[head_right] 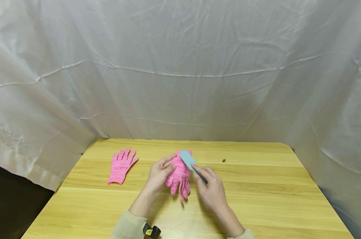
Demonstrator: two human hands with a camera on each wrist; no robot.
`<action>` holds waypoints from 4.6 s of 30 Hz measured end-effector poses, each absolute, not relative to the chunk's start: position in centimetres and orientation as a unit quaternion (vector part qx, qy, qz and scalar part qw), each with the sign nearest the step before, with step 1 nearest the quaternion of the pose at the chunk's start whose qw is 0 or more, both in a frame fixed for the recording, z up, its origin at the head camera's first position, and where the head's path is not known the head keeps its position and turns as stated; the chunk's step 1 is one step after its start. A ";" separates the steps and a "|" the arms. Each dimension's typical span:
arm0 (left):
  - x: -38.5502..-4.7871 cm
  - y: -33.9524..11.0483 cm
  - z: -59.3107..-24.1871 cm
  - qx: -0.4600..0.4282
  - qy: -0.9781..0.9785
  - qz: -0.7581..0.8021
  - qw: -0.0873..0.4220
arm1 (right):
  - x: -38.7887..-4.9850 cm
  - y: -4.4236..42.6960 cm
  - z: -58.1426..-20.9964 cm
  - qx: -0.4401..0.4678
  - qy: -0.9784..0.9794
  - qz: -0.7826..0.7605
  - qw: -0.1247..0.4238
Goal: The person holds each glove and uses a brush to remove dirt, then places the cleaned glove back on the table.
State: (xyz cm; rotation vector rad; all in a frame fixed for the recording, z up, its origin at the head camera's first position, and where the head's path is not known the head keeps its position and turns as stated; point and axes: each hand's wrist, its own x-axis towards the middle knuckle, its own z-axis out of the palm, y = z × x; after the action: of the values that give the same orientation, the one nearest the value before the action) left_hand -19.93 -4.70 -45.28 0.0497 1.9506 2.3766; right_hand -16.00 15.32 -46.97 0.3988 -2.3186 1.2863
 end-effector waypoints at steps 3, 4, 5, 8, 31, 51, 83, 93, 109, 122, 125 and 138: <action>-20.0 -4.7 -45.3 0.015 0.631 0.775 0.031 | -16.0 15.3 -47.0 0.145 -0.843 0.464 0.230; -20.0 -4.7 -45.3 0.014 0.631 0.775 0.032 | -16.0 15.3 -47.0 0.144 -0.844 0.463 0.231; -20.0 -4.7 -45.3 0.013 0.630 0.776 0.032 | -16.0 15.4 -47.0 0.143 -0.844 0.461 0.232; -20.1 -4.7 -45.2 0.009 0.627 0.778 0.033 | -16.0 15.4 -47.0 0.141 -0.846 0.459 0.232; -20.1 -4.8 -45.3 0.009 0.618 0.786 0.027 | -16.1 15.5 -47.0 0.133 -0.852 0.451 0.231; -20.2 -4.9 -45.3 0.009 0.617 0.787 0.026 | -16.2 15.6 -47.1 0.127 -0.854 0.449 0.229; -20.1 -4.9 -45.3 0.011 0.607 0.794 0.026 | -16.0 15.7 -47.0 0.120 -0.854 0.451 0.231; -20.2 -4.9 -45.2 -0.004 0.612 0.791 0.020 | -16.1 15.8 -47.0 0.124 -0.841 0.468 0.241; -20.1 -4.7 -45.3 -0.004 0.620 0.784 0.032 | -16.0 15.2 -47.0 0.159 -0.837 0.471 0.228; -20.1 -4.7 -45.2 -0.010 0.615 0.788 0.022 | -16.0 15.4 -47.1 0.155 -0.848 0.455 0.223; -20.0 -4.7 -45.1 -0.015 0.615 0.788 0.019 | -16.0 15.5 -47.1 0.154 -0.851 0.451 0.222; -20.2 -5.1 -44.8 -0.030 0.602 0.798 0.006 | -16.2 15.7 -46.9 0.136 -0.849 0.458 0.225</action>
State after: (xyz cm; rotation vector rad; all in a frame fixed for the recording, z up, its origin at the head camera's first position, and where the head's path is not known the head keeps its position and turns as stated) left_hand -20.16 -5.10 -44.76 -0.0950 1.8836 2.4981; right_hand -16.22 15.74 -46.94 0.3760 -2.3421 1.2644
